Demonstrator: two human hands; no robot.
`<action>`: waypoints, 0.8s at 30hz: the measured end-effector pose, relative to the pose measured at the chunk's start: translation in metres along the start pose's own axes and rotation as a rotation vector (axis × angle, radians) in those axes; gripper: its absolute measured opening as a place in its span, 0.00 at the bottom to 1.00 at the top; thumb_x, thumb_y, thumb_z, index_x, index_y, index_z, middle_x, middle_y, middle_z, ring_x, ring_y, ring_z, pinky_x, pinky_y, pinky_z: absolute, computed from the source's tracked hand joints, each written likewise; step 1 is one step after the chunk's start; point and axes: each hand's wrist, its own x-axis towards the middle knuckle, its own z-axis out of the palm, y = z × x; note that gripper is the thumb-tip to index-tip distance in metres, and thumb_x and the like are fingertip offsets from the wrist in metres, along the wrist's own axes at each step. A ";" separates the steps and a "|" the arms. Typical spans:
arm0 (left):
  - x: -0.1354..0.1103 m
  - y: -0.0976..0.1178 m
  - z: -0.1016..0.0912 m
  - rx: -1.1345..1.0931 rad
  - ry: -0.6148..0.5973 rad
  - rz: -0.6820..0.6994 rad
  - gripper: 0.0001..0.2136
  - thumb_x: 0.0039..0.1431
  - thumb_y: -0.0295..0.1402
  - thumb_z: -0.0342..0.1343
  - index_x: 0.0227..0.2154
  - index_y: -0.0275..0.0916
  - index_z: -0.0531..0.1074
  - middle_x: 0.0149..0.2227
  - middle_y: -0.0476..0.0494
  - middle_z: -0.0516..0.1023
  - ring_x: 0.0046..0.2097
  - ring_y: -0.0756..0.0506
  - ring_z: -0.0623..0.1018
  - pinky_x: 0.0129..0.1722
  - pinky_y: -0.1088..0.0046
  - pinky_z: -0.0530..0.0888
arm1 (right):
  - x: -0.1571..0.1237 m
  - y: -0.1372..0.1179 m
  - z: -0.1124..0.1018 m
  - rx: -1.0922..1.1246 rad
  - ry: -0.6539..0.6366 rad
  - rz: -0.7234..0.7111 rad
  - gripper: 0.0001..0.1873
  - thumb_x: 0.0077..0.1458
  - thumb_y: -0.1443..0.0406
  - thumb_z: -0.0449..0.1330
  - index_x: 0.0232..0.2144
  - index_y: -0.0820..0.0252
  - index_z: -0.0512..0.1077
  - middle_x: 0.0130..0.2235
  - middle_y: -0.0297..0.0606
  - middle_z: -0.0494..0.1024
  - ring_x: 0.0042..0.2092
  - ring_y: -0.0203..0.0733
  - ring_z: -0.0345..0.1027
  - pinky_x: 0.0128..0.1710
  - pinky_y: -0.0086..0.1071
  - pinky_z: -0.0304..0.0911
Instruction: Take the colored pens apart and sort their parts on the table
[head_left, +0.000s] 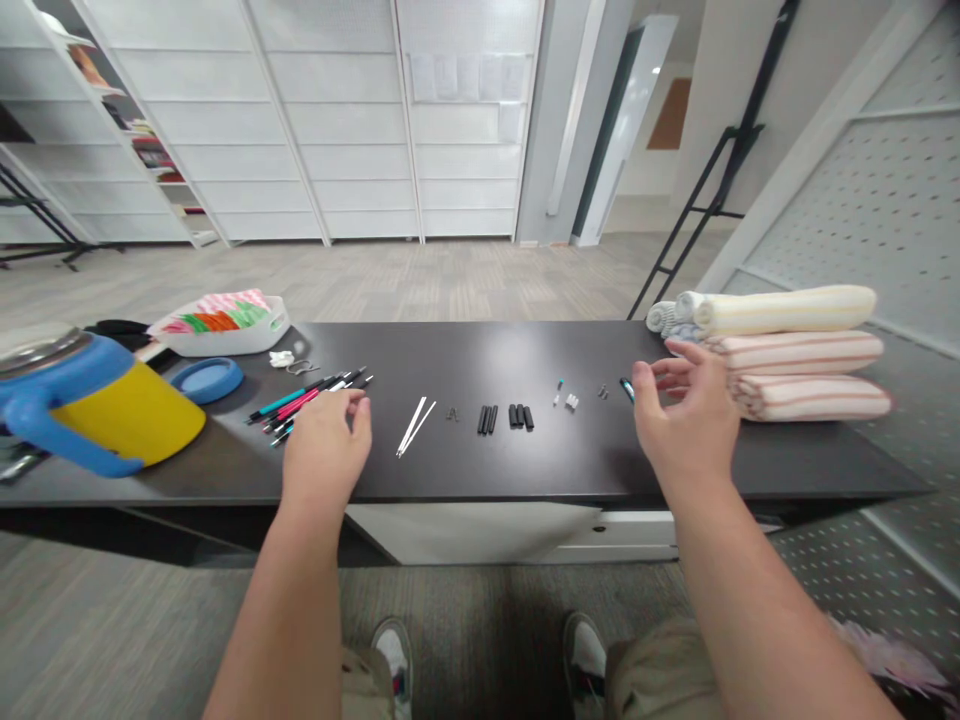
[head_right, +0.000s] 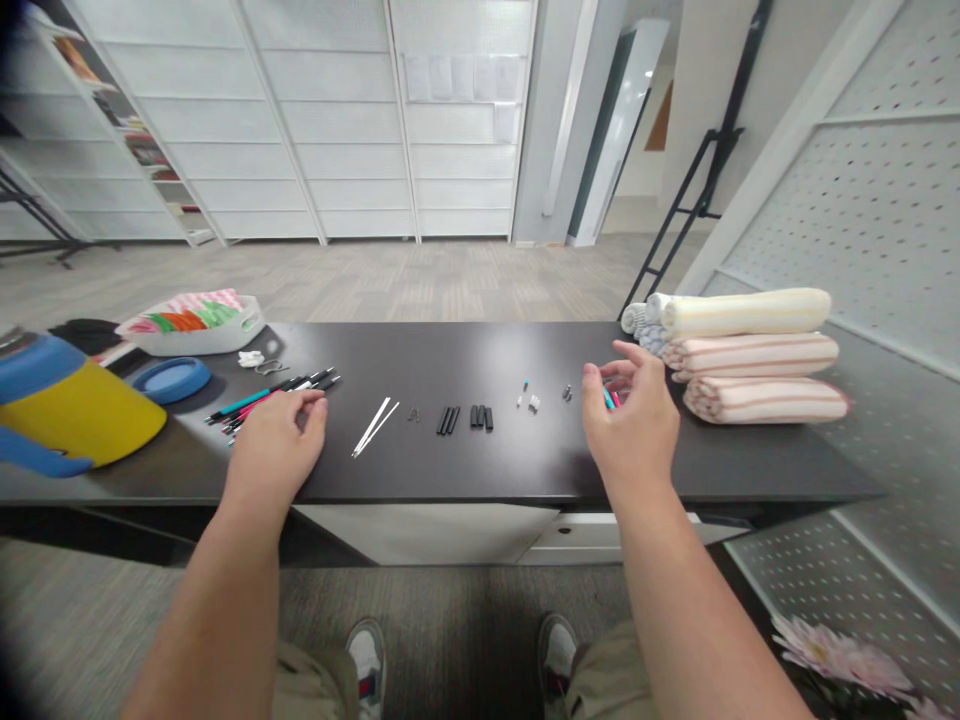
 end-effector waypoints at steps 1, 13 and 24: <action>0.001 -0.011 0.000 0.107 0.012 0.000 0.17 0.68 0.38 0.49 0.48 0.33 0.78 0.45 0.30 0.80 0.50 0.32 0.77 0.55 0.55 0.70 | -0.005 -0.011 0.001 0.031 0.011 -0.028 0.26 0.67 0.54 0.56 0.62 0.57 0.62 0.45 0.44 0.80 0.41 0.48 0.75 0.49 0.42 0.68; -0.001 -0.031 -0.002 0.288 -0.034 -0.086 0.18 0.65 0.43 0.55 0.48 0.36 0.80 0.48 0.29 0.73 0.53 0.30 0.74 0.55 0.54 0.72 | -0.016 -0.011 0.023 0.199 0.119 0.127 0.19 0.68 0.55 0.54 0.56 0.57 0.63 0.43 0.42 0.77 0.39 0.44 0.73 0.43 0.37 0.69; 0.000 -0.039 0.007 0.327 -0.080 -0.091 0.16 0.66 0.39 0.52 0.41 0.36 0.81 0.42 0.28 0.79 0.47 0.29 0.76 0.50 0.52 0.73 | -0.023 -0.020 0.021 0.125 -0.024 0.066 0.14 0.68 0.54 0.53 0.40 0.56 0.72 0.34 0.37 0.79 0.35 0.43 0.73 0.42 0.34 0.64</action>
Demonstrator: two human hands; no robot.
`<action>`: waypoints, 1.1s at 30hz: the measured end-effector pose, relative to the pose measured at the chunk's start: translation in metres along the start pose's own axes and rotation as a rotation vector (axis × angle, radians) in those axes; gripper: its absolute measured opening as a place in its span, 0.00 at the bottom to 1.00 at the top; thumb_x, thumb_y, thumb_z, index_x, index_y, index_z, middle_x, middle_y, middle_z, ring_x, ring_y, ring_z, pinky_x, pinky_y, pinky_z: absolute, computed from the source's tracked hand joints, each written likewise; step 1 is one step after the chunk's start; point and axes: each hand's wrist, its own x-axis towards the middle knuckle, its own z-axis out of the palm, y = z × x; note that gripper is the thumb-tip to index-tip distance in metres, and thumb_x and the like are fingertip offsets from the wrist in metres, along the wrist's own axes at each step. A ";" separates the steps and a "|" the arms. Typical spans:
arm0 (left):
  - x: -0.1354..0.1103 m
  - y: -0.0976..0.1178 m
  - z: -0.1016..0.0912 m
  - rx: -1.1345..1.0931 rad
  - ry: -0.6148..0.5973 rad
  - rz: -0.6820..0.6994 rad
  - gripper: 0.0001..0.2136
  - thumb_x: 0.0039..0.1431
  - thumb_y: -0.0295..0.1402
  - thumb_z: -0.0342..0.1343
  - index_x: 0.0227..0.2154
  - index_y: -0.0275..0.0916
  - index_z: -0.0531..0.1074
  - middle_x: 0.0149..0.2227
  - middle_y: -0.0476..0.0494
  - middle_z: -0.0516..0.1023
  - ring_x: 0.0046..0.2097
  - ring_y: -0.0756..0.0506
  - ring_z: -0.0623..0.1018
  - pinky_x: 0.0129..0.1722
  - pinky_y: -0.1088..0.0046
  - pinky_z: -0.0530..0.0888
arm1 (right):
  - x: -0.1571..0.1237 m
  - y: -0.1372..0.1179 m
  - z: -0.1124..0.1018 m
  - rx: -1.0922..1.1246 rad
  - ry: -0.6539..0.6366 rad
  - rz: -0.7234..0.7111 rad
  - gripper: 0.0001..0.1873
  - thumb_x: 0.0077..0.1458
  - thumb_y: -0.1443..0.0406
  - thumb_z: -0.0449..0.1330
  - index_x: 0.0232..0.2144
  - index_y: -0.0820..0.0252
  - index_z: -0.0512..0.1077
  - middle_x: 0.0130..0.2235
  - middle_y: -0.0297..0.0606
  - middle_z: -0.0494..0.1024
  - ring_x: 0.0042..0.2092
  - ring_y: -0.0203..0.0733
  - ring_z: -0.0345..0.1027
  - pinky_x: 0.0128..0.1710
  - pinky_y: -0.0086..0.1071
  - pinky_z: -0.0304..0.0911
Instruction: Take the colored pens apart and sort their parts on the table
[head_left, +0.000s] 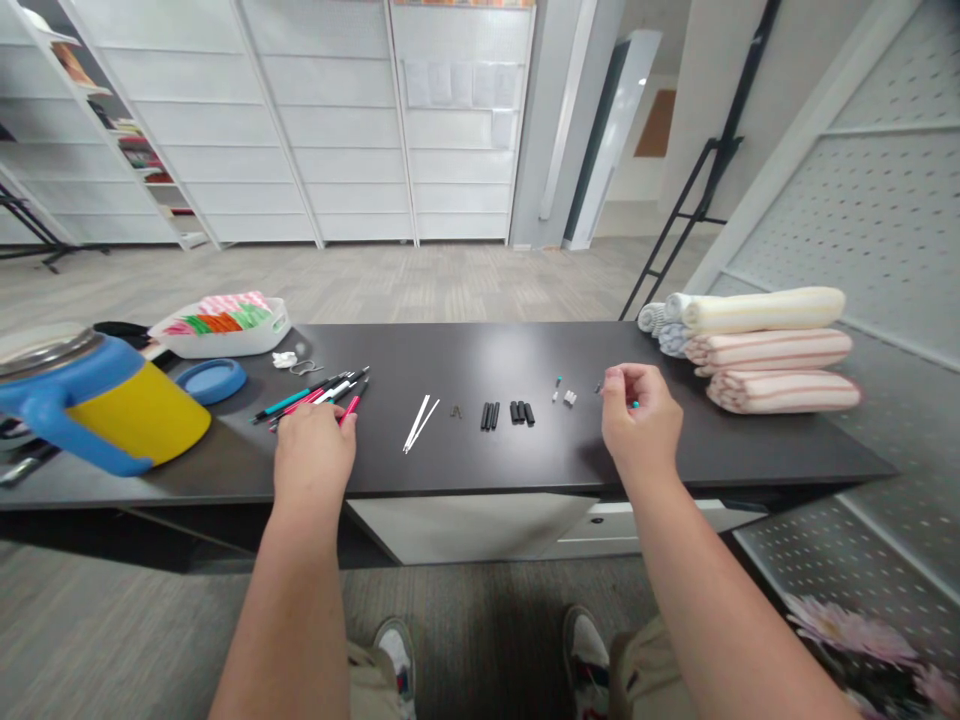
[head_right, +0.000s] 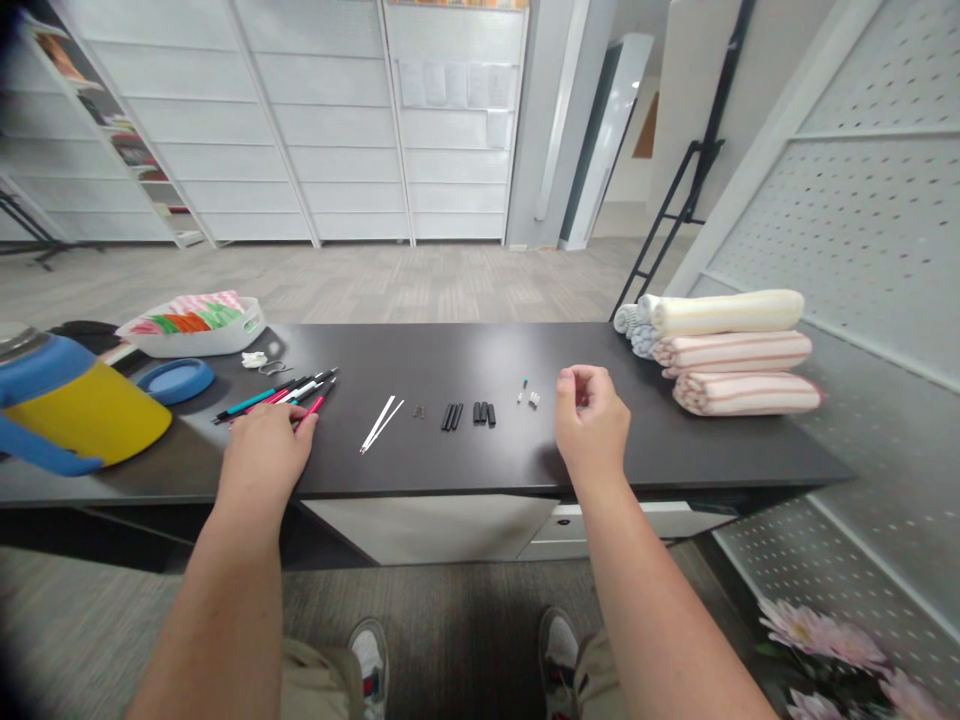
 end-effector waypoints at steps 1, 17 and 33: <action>0.000 0.000 0.001 0.004 0.002 -0.003 0.16 0.66 0.39 0.52 0.40 0.36 0.82 0.42 0.28 0.80 0.46 0.29 0.76 0.49 0.51 0.73 | 0.000 -0.001 0.000 -0.008 -0.019 -0.011 0.15 0.68 0.54 0.53 0.40 0.56 0.73 0.34 0.37 0.79 0.35 0.43 0.73 0.42 0.34 0.64; -0.036 0.106 -0.021 -0.555 -0.060 0.654 0.12 0.74 0.37 0.48 0.48 0.43 0.77 0.47 0.39 0.82 0.50 0.38 0.78 0.53 0.60 0.69 | -0.017 -0.017 0.003 0.122 -0.745 -0.254 0.25 0.75 0.53 0.44 0.34 0.55 0.74 0.31 0.35 0.80 0.35 0.43 0.74 0.37 0.32 0.59; -0.043 0.119 -0.007 -0.643 0.043 0.751 0.08 0.73 0.34 0.54 0.49 0.42 0.74 0.44 0.43 0.82 0.46 0.42 0.80 0.48 0.65 0.74 | -0.020 -0.016 0.009 0.350 -0.803 -0.069 0.30 0.73 0.47 0.45 0.22 0.56 0.59 0.21 0.29 0.61 0.26 0.35 0.56 0.29 0.31 0.49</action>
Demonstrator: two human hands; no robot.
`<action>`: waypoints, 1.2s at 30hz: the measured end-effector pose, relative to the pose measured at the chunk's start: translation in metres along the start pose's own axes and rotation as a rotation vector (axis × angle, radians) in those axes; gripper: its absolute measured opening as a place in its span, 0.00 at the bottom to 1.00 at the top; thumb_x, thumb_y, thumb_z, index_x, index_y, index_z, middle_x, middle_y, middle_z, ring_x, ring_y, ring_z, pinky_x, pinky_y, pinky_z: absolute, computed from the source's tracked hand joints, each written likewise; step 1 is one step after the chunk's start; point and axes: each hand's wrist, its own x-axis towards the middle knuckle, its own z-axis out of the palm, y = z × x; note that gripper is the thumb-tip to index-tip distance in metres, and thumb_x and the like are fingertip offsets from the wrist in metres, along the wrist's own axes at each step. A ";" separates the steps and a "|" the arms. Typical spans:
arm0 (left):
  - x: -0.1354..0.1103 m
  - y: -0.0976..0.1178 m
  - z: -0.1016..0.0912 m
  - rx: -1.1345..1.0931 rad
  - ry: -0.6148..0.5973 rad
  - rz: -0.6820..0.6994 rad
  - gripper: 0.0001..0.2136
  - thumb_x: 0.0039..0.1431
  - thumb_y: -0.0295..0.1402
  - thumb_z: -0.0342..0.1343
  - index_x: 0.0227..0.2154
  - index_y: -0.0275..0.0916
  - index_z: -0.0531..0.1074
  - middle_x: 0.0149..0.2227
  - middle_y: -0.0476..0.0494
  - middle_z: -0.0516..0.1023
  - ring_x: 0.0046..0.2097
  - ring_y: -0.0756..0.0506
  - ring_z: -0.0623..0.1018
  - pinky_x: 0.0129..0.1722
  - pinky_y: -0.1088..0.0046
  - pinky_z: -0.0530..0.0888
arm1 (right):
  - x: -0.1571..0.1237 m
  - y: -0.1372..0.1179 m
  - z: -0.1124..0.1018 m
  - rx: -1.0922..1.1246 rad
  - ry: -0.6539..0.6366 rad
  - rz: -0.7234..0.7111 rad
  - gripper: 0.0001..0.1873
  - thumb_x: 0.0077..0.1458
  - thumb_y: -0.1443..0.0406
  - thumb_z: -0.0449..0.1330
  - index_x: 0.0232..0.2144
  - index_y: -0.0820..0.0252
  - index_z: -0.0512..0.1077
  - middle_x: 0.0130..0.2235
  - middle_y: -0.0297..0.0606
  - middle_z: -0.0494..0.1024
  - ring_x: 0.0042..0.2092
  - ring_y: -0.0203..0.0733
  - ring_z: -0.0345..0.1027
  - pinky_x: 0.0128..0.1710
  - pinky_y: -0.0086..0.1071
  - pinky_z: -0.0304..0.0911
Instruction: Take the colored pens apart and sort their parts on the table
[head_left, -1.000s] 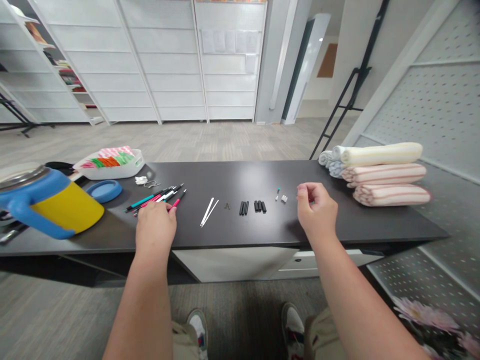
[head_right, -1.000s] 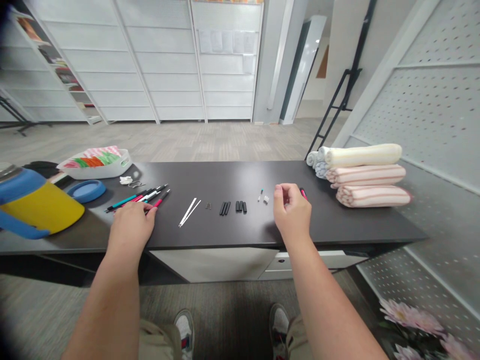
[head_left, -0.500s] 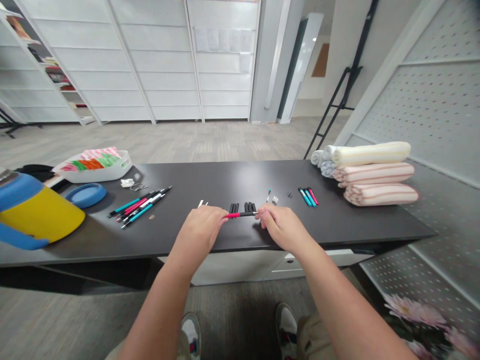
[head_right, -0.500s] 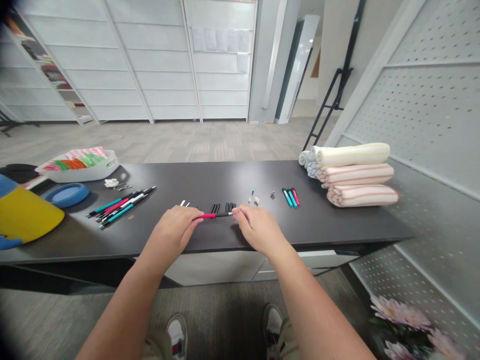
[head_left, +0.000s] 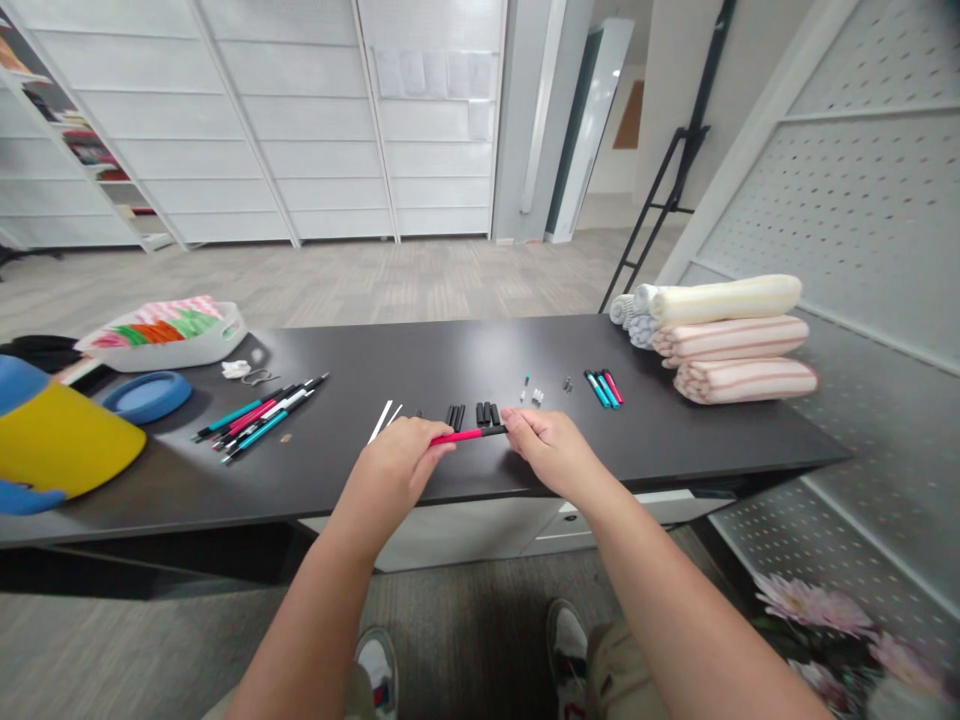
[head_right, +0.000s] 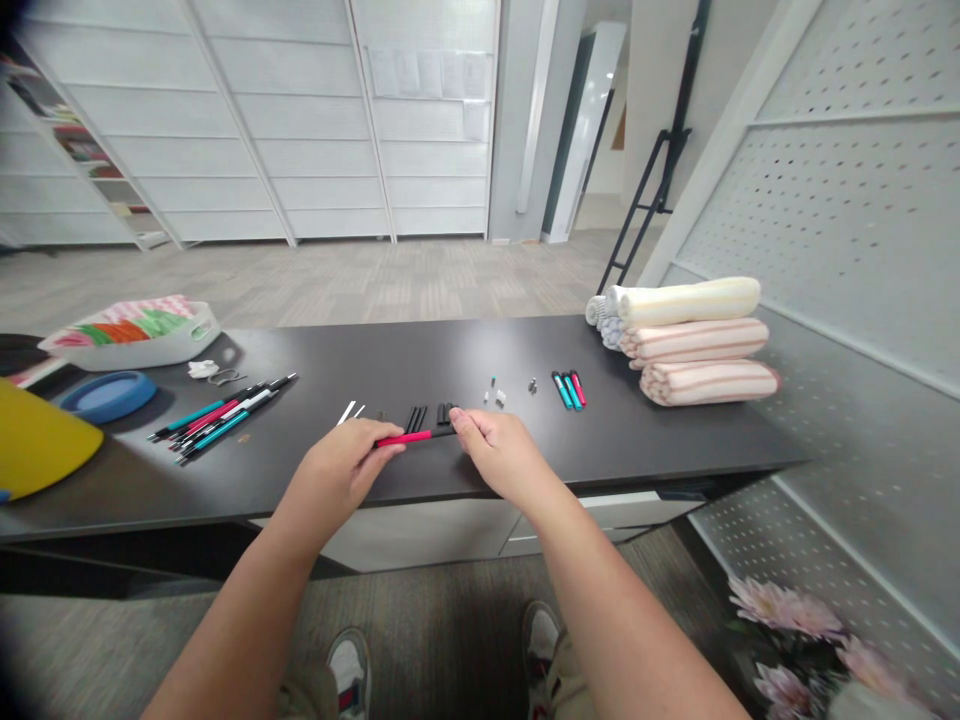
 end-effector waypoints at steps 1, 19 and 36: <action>0.001 0.001 -0.002 -0.036 -0.028 -0.032 0.08 0.73 0.35 0.54 0.49 0.42 0.75 0.44 0.44 0.82 0.45 0.43 0.80 0.47 0.66 0.73 | 0.000 0.000 0.000 -0.013 0.002 -0.002 0.30 0.73 0.47 0.45 0.22 0.56 0.59 0.22 0.29 0.61 0.26 0.35 0.55 0.29 0.32 0.48; 0.009 0.007 -0.021 -0.381 -0.340 -0.385 0.19 0.75 0.46 0.47 0.38 0.41 0.78 0.27 0.53 0.75 0.29 0.49 0.72 0.29 0.74 0.64 | -0.002 0.001 0.001 -0.116 0.026 -0.071 0.30 0.73 0.48 0.43 0.22 0.57 0.57 0.22 0.30 0.59 0.26 0.35 0.54 0.30 0.34 0.45; -0.012 0.013 0.014 0.132 0.117 0.122 0.12 0.71 0.32 0.58 0.54 0.39 0.75 0.41 0.42 0.86 0.41 0.44 0.84 0.44 0.68 0.77 | 0.003 0.003 0.000 0.067 -0.034 0.065 0.33 0.71 0.44 0.45 0.19 0.56 0.56 0.20 0.29 0.58 0.24 0.34 0.50 0.27 0.33 0.45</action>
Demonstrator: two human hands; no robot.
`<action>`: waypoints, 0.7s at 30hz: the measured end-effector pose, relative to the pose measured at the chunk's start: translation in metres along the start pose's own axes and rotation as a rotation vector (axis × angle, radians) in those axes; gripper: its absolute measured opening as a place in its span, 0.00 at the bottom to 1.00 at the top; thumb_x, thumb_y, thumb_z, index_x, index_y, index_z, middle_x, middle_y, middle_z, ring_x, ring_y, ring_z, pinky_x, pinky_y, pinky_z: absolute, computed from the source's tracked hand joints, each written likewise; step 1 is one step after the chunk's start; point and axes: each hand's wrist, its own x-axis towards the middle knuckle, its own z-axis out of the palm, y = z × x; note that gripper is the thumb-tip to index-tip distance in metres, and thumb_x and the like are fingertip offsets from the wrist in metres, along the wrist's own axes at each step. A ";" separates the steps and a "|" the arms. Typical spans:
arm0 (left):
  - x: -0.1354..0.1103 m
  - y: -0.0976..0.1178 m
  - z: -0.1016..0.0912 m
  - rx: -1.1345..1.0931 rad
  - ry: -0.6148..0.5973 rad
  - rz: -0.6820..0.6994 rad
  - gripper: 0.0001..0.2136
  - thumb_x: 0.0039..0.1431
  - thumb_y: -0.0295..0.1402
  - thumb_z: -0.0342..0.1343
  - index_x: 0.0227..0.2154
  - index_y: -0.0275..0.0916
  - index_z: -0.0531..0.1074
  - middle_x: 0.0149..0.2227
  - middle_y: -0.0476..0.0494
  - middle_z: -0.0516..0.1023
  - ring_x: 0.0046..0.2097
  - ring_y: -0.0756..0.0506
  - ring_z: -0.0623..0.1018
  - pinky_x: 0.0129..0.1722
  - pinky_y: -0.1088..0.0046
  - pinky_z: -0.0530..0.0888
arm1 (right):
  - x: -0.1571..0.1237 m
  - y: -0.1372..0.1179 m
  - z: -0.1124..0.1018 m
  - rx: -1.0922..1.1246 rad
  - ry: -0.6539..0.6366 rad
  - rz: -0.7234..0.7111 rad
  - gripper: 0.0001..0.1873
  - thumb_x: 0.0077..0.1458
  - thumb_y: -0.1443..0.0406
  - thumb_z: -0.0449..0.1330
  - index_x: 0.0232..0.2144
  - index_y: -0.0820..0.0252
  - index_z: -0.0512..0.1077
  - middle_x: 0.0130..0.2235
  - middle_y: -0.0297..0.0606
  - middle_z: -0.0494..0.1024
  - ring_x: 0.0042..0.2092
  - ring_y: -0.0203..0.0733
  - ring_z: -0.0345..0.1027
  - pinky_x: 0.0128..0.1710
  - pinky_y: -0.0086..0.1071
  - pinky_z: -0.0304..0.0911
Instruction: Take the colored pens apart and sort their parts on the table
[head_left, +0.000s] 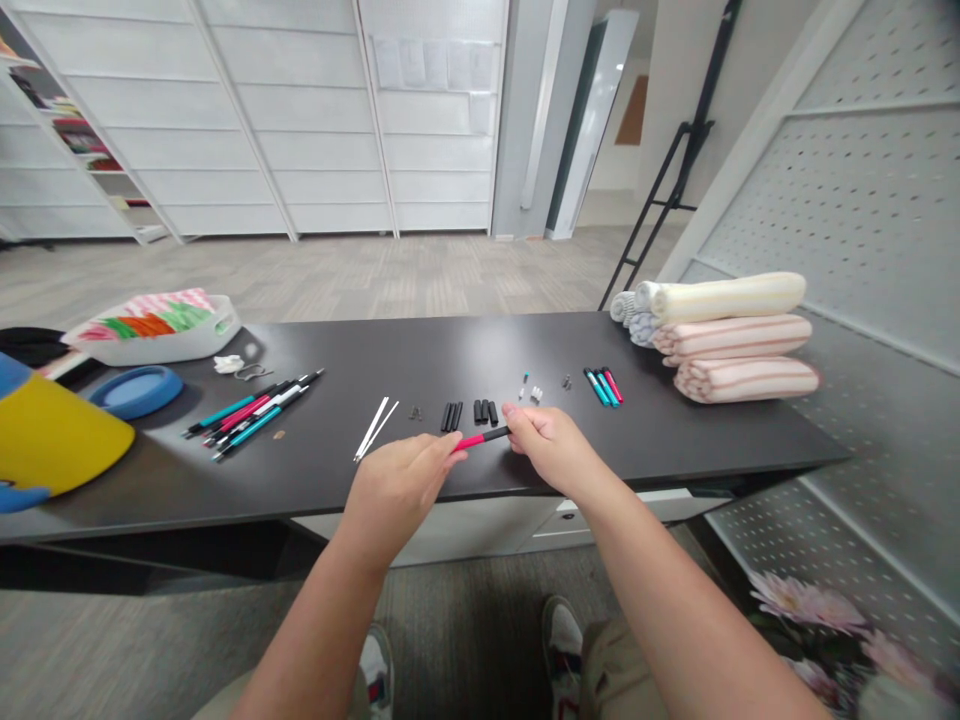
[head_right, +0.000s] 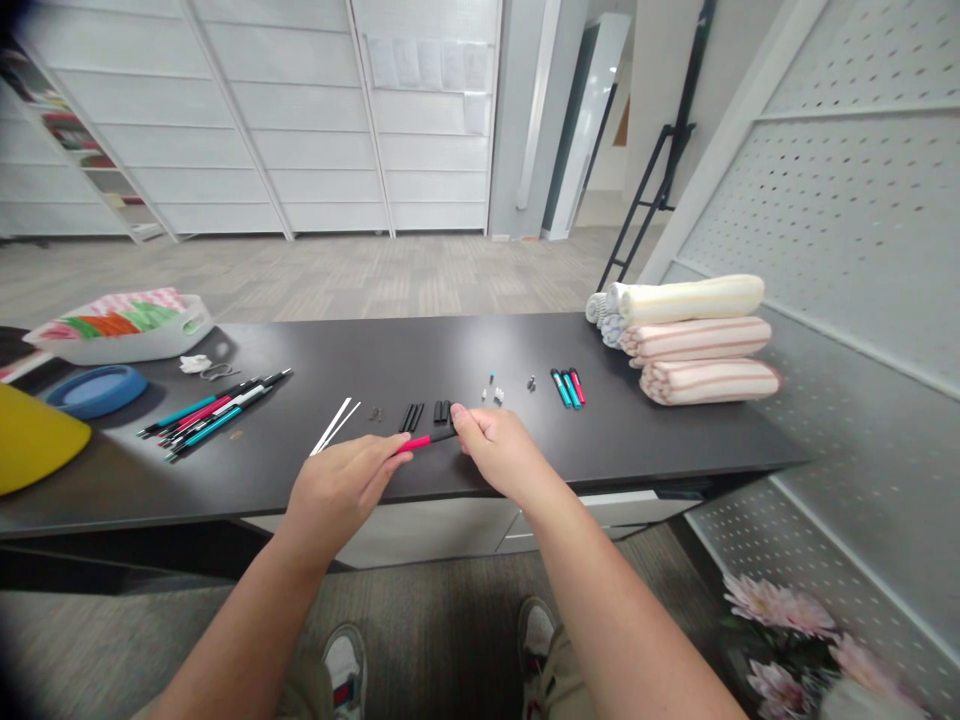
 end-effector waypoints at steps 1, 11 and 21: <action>0.001 0.000 -0.001 -0.029 -0.029 -0.034 0.11 0.72 0.33 0.57 0.53 0.39 0.76 0.42 0.43 0.86 0.41 0.44 0.84 0.45 0.68 0.77 | -0.001 -0.001 0.000 -0.010 0.004 -0.008 0.33 0.71 0.44 0.44 0.19 0.56 0.56 0.20 0.29 0.58 0.24 0.34 0.50 0.27 0.33 0.45; 0.024 -0.001 -0.021 -0.407 -0.382 -0.424 0.17 0.74 0.42 0.49 0.38 0.41 0.80 0.26 0.51 0.80 0.29 0.48 0.77 0.30 0.74 0.68 | -0.004 -0.006 0.002 -0.188 0.102 -0.135 0.30 0.73 0.49 0.43 0.21 0.56 0.62 0.21 0.31 0.65 0.25 0.36 0.59 0.29 0.32 0.50; 0.021 -0.011 -0.024 -0.420 -0.423 -0.407 0.15 0.74 0.42 0.50 0.41 0.44 0.81 0.39 0.48 0.85 0.41 0.46 0.80 0.40 0.73 0.70 | -0.007 0.005 -0.013 0.085 -0.088 -0.041 0.12 0.65 0.56 0.62 0.35 0.58 0.80 0.32 0.35 0.83 0.34 0.39 0.76 0.38 0.30 0.65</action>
